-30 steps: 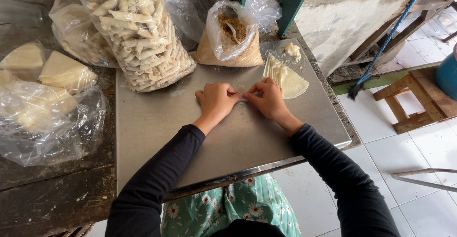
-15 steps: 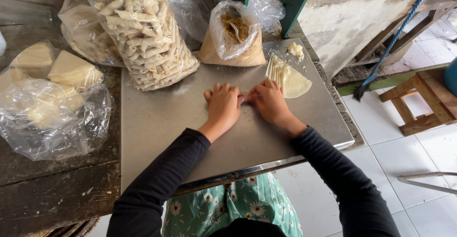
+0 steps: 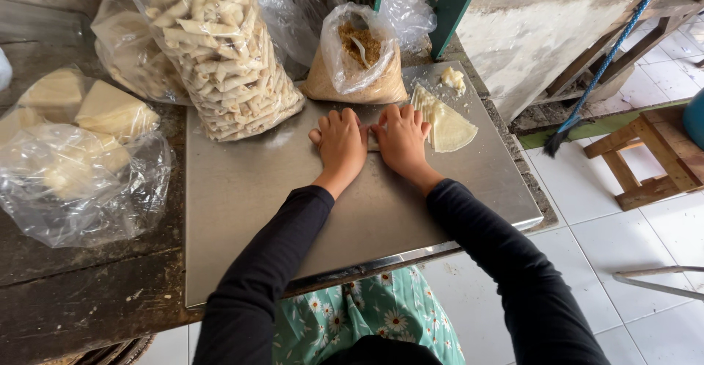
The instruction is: The person repeatedly folds triangular dumpling wrappers, scoops a granular filling from a plastic bag with a small spoon, places it in the wrapper, and folds the edges to seal each dumpling. Finished dumplings are stacked on the metal table.
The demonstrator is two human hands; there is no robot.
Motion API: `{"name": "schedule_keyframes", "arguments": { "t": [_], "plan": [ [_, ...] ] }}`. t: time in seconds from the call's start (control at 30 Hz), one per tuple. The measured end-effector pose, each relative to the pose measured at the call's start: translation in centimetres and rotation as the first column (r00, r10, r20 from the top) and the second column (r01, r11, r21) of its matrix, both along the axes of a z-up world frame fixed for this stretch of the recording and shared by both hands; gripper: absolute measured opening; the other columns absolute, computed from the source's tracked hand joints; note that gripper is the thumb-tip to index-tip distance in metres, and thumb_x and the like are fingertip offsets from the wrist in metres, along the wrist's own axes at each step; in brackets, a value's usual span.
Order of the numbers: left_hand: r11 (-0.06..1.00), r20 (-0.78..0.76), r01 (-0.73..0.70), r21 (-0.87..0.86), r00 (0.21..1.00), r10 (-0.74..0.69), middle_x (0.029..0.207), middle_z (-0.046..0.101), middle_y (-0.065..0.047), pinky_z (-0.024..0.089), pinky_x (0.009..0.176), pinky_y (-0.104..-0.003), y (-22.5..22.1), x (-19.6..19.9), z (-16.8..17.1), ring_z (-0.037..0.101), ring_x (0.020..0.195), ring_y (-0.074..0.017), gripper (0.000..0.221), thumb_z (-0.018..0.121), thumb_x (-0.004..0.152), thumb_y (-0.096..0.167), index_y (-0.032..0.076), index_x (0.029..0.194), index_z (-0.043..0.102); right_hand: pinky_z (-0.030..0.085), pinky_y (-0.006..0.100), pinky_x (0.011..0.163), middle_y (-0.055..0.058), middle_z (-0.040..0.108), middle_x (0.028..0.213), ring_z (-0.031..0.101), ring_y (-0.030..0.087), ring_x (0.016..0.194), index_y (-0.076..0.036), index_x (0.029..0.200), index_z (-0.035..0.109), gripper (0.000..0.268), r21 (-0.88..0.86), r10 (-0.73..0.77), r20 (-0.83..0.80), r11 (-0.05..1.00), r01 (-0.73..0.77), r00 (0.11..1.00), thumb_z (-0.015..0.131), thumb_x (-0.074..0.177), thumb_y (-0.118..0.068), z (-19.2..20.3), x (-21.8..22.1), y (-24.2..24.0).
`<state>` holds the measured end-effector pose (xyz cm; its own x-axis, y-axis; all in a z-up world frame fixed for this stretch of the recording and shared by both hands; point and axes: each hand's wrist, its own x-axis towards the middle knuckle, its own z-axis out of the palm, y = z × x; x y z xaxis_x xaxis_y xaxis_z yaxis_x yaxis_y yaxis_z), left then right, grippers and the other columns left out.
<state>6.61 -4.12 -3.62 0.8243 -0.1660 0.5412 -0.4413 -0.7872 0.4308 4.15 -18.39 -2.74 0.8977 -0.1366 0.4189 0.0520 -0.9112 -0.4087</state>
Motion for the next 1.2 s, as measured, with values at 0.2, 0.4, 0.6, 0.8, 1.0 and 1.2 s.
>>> {"name": "schedule_keyframes", "arguments": {
  "t": [0.2, 0.4, 0.6, 0.8, 1.0, 1.2],
  "plan": [
    [0.986, 0.162, 0.168, -0.007, 0.973, -0.165, 0.097, 0.065, -0.003, 0.03, 0.085, -0.048, 1.3, 1.7, 1.6, 0.055, 0.099, -0.0277, 0.019, 0.07, 0.102, 0.031, 0.014, 0.092, 0.069, 0.031, 0.052, 0.096, 0.013, 0.058, 0.109, 0.05, 0.034, 0.108, -0.011, 0.104, 0.064, 0.022, 0.092, -0.031, 0.155, 0.996, 0.017, 0.987, 0.067, 0.102, -0.033, 0.6, 2.6, -1.4],
    [0.947, 0.061, 0.322, 0.018, 0.945, -0.323, 0.087, 0.071, 0.0, 0.029, 0.085, -0.049, 2.4, 0.1, 2.5, 0.057, 0.095, -0.0253, 0.018, 0.078, 0.081, 0.034, 0.017, 0.079, 0.077, 0.035, 0.045, 0.093, 0.008, 0.059, 0.1, 0.052, 0.028, 0.1, -0.011, 0.098, 0.066, 0.022, 0.222, -0.025, 0.194, 0.975, -0.019, 0.981, 0.067, 0.101, -0.033, 0.8, 2.1, -2.9],
    [0.938, 0.297, 0.214, 0.273, 0.908, -0.294, 0.09, 0.071, 0.002, 0.034, 0.098, -0.047, 1.4, 0.4, 1.1, 0.059, 0.099, -0.0214, 0.006, 0.073, 0.086, 0.019, 0.016, 0.081, 0.076, 0.036, 0.045, 0.091, 0.007, 0.06, 0.097, 0.054, 0.028, 0.099, -0.012, 0.097, 0.068, 0.02, 0.181, 0.038, 0.182, 0.981, -0.071, 0.983, 0.066, 0.101, -0.032, 1.1, 1.8, -2.3],
    [0.918, 0.256, 0.275, 0.285, 0.901, -0.349, 0.085, 0.068, -0.002, 0.036, 0.096, -0.048, 0.8, 0.5, 0.8, 0.059, 0.095, -0.0232, 0.012, 0.07, 0.086, 0.022, 0.011, 0.081, 0.074, 0.035, 0.045, 0.092, 0.007, 0.062, 0.095, 0.055, 0.028, 0.099, -0.01, 0.096, 0.069, 0.023, 0.166, 0.075, 0.17, 0.981, -0.104, 0.982, 0.066, 0.102, -0.033, 0.9, 1.8, -2.3],
    [0.956, 0.271, 0.22, 0.192, 0.925, -0.268, 0.101, 0.069, 0.002, 0.033, 0.097, -0.044, 2.2, -1.2, 3.4, 0.059, 0.102, -0.0195, 0.003, 0.069, 0.095, 0.015, 0.015, 0.097, 0.071, 0.035, 0.044, 0.089, 0.007, 0.062, 0.097, 0.055, 0.028, 0.099, -0.01, 0.097, 0.069, 0.022, 0.13, 0.059, 0.231, 0.987, -0.091, 0.971, 0.066, 0.104, -0.03, 2.0, 0.8, -2.4],
    [0.984, 0.676, -0.18, 0.003, 0.725, 0.131, 0.129, 0.066, 0.002, 0.027, 0.106, -0.047, 9.6, 1.8, 12.8, 0.05, 0.126, -0.0264, 0.021, 0.068, 0.106, 0.012, 0.027, 0.12, 0.067, 0.036, 0.044, 0.089, 0.007, 0.062, 0.101, 0.054, 0.03, 0.1, -0.011, 0.099, 0.069, 0.019, 0.013, -0.005, 0.312, 1.0, 0.001, 0.95, 0.066, 0.105, -0.029, 2.6, 0.9, -3.6]
  ]
}}
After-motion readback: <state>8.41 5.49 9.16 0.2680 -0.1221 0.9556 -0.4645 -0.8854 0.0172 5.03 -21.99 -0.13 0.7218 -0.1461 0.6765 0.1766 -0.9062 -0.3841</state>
